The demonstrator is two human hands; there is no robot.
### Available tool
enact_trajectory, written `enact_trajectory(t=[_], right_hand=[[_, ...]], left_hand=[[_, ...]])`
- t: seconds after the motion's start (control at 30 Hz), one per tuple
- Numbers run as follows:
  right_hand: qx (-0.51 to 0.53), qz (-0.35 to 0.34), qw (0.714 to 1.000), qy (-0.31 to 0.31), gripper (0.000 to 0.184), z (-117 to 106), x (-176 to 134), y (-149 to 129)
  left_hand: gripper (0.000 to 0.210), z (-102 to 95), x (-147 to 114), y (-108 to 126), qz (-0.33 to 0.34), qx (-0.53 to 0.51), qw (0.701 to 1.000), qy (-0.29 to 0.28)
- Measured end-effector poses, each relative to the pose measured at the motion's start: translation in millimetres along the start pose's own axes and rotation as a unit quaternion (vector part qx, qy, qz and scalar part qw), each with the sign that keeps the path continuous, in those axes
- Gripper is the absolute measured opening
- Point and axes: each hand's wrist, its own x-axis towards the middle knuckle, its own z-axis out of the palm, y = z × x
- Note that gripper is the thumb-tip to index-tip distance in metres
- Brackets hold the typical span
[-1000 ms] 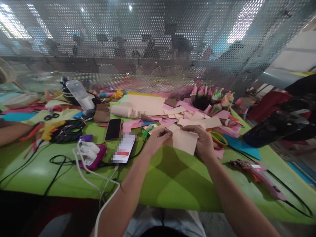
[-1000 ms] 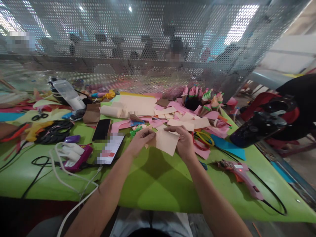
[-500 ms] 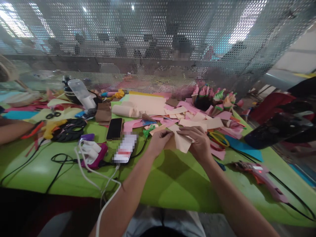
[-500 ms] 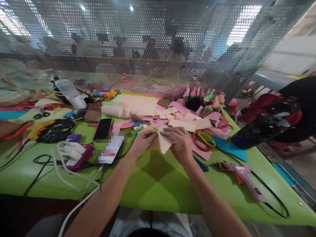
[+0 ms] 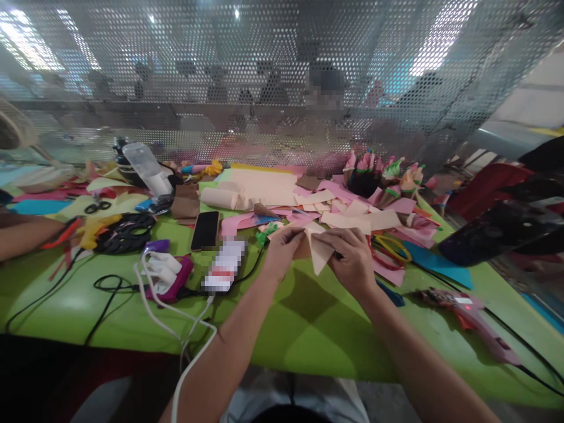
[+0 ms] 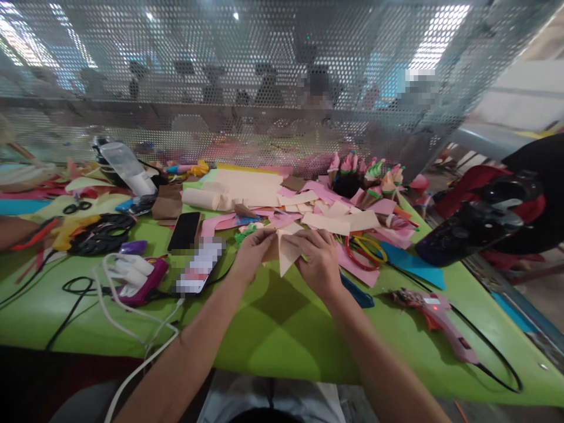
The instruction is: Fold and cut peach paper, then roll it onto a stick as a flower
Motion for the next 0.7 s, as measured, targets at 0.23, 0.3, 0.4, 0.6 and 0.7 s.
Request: enact_trajectory(t=[0.23,0.3,0.4,0.6,0.7], right_hand=[[0.025,0.01,0.999,-0.024,0.03,-0.7,0.7,-2.8],[0.033,0.006,0.999,-0.03,0.031,-0.1,0.4,-1.5],[0.048,-0.009,0.998,-0.035,0.035,0.4,-0.3,2.2],[0.066,-0.006,0.997,-0.038,0.05,-0.1,0.4,4.5],[0.074,0.007,0.996,-0.044,0.056,-0.8,1.3,3.1]], left_hand=[[0.02,1.5,-1.2,3.6,-0.031,-0.048,0.998,-0.002],[0.023,1.7,-1.9,3.7,-0.038,-0.064,0.997,-0.004],[0.03,1.8,-2.6,3.5,-0.039,-0.085,0.996,-0.013],[0.034,1.0,-3.7,6.0,-0.034,-0.1,0.994,-0.025],[0.033,0.2,-4.4,7.6,-0.033,-0.087,0.995,-0.021]])
